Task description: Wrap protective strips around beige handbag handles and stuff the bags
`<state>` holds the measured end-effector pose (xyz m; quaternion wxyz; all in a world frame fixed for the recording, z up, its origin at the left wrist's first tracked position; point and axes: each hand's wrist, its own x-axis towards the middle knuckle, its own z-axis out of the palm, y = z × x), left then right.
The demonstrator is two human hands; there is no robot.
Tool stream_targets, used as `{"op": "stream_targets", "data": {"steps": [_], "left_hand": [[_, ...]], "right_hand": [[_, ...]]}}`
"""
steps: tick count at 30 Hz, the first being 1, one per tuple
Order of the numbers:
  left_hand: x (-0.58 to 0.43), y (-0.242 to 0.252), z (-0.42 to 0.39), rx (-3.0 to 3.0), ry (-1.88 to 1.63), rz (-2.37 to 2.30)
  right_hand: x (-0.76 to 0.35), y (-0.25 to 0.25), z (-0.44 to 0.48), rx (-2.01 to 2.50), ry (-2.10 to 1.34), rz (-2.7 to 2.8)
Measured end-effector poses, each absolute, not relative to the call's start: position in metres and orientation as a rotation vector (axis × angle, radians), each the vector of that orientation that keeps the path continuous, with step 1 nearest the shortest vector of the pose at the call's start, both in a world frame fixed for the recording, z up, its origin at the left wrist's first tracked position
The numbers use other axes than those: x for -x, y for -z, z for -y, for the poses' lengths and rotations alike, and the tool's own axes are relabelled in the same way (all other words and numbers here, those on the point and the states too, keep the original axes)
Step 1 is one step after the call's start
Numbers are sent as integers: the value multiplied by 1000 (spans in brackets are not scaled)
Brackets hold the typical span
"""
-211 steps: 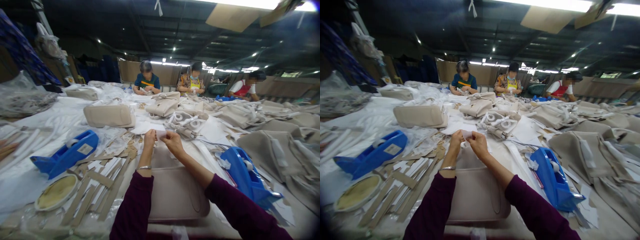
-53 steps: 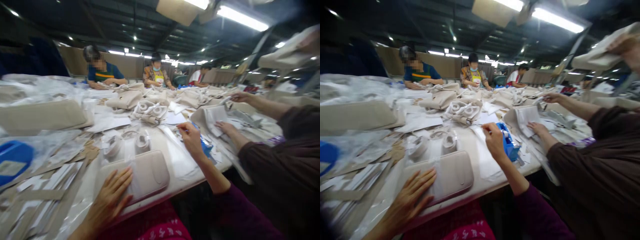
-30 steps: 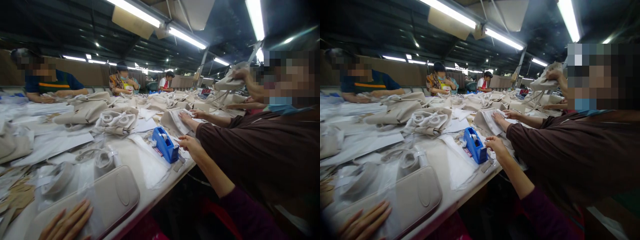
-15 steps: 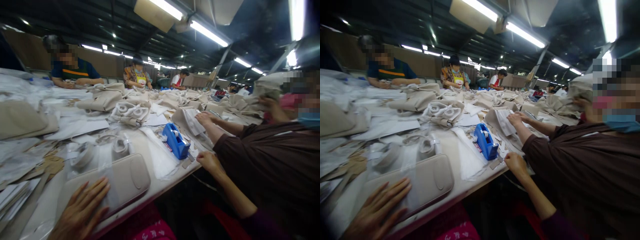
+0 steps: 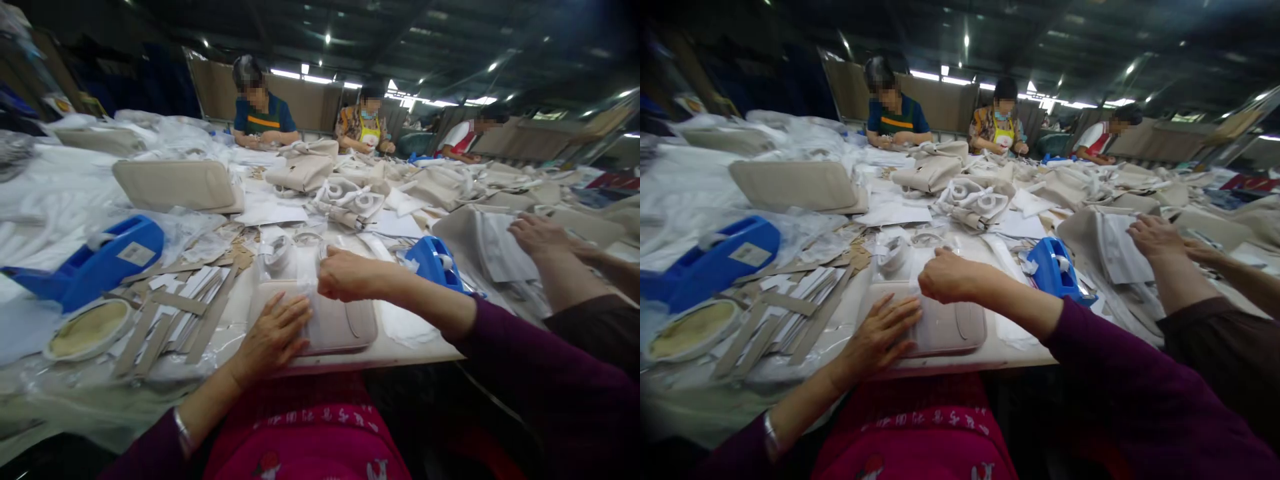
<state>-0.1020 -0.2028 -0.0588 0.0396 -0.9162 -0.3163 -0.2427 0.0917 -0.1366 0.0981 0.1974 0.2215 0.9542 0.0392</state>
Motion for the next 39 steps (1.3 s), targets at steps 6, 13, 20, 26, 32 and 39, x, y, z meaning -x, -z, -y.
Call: {"op": "stream_targets", "data": {"steps": [6,13,20,26,32,39], "left_hand": [[103,61,202,2783,842,1035],[102,59,203,2810,850,1053],[102,59,202,2850,814,1015],[104,56,204,2821,746,1101],[104,56,205,2817,783,1103],[103,54,204,2828,739,1102]], "right_hand": [[-45,-69,101,-532,-188,-2643],[-33,-64,94,-490,-225,-2650],[-26,-65,97,-464,-162,-2626],[-18,-58,91,-465,-196,-2628],[-26,-62,83,-451,-161,-2660],[-30,-68,81,-459,-166,-2681]]}}
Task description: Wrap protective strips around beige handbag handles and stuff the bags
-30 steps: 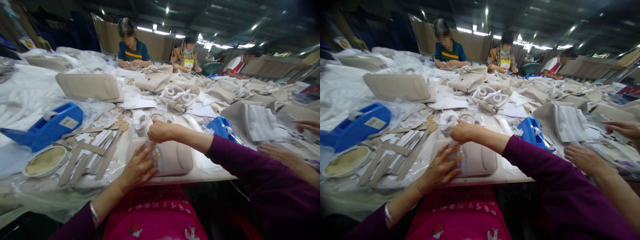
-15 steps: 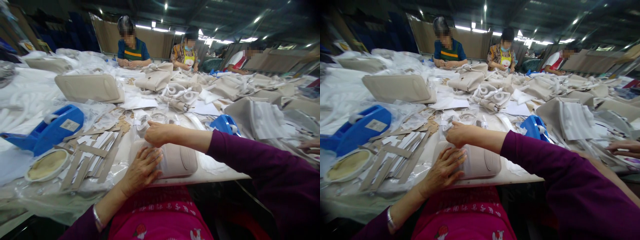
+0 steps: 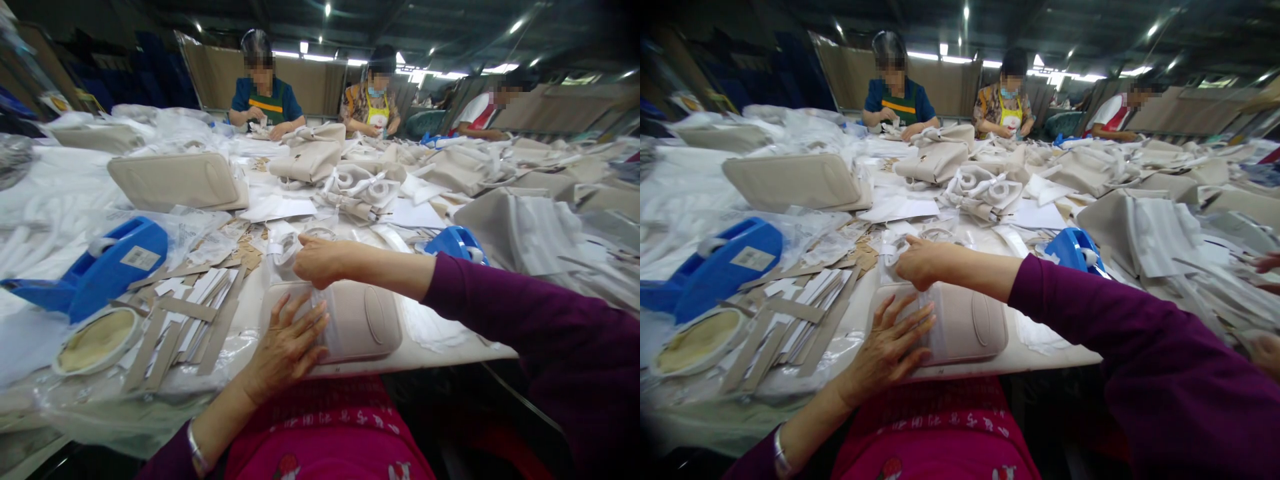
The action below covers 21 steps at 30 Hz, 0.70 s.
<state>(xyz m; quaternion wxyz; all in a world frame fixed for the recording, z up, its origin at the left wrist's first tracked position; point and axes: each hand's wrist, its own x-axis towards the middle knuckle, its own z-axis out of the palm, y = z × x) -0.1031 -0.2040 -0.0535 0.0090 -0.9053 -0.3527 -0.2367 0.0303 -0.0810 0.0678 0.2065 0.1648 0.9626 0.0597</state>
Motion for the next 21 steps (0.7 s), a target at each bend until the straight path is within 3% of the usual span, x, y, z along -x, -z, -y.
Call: {"op": "stream_targets", "data": {"steps": [21], "left_hand": [[101,50,202,2901,679,1032]], "right_hand": [[-34,-61,67,-566,-228,-2670]]}}
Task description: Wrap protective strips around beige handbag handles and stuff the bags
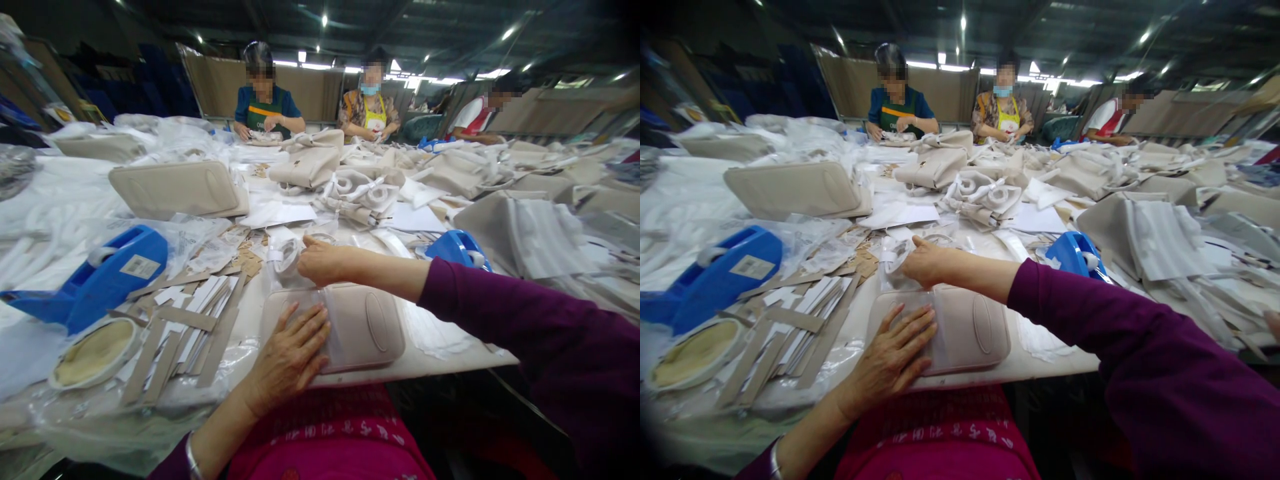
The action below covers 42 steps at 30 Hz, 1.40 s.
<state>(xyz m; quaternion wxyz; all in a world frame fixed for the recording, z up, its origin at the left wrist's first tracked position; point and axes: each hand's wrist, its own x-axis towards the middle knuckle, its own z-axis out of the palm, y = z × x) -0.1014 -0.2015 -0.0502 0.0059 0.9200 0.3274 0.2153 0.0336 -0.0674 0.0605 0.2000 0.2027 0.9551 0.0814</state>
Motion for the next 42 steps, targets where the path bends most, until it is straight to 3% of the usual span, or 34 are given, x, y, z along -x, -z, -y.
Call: {"op": "stream_targets", "data": {"steps": [10,13,18,21,24,26,29,31,42], "left_hand": [[101,48,202,-2936,-679,-1006],[102,49,203,-2952,-711,-1063],[102,49,203,-3012,-689,-1113],[101,50,200,-3122,-633,-1048],[103,55,192,-3224,-693,-957],[104,61,184,-3262,-798,-894],[104,69,176,-3293,-882,-834],[105,72,175,-3295,-902,-831],[106,77,174,-3219,-851,-840]], "right_hand": [[-63,-40,20,-1067,-302,-2800],[-81,-40,39,-1473,-335,-3025],[-161,-33,102,-2194,178,-3212],[-250,-20,125,-2856,245,-2921],[-345,-13,139,-3466,141,-2279],[-390,-14,149,-3523,285,-2058],[-416,-18,160,-3273,895,-2065],[-413,-21,165,-3134,1125,-2101],[-378,-38,170,-3415,1449,-1718]]}}
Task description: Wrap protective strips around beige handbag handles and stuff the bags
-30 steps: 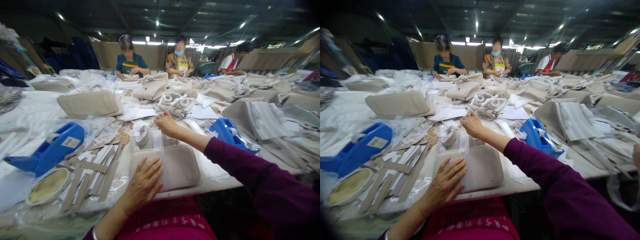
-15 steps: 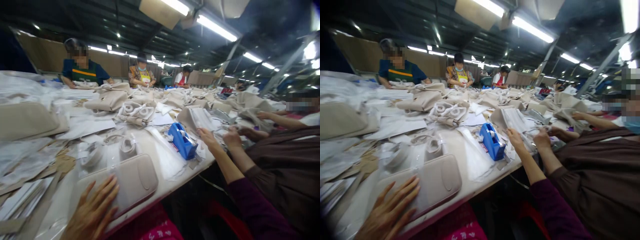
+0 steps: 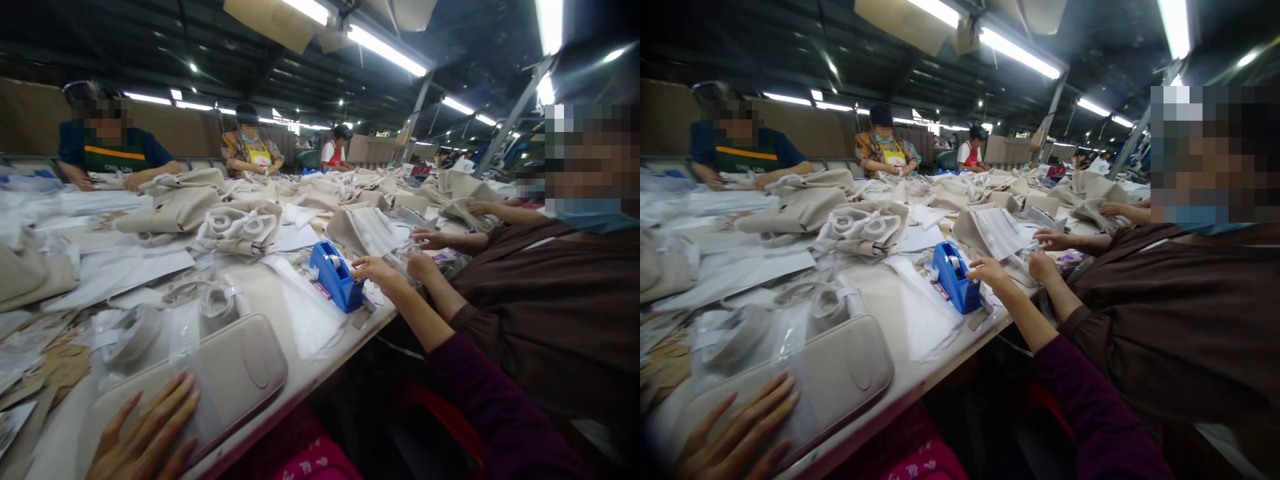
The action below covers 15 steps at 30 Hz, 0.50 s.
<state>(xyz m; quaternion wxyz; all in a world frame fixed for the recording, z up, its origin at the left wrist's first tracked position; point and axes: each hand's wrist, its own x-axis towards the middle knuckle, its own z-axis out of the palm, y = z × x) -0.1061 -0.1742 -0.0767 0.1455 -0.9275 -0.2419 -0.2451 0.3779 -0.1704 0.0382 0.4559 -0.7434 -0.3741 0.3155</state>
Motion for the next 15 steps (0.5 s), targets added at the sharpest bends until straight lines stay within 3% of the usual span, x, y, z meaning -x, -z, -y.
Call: {"op": "stream_targets", "data": {"steps": [8,15], "left_hand": [[104,81,177,2686,734,827],[99,82,180,2716,861,904]], "right_hand": [[-378,-12,213,1546,-877,751],[-383,34,227,1749,-719,785]]}}
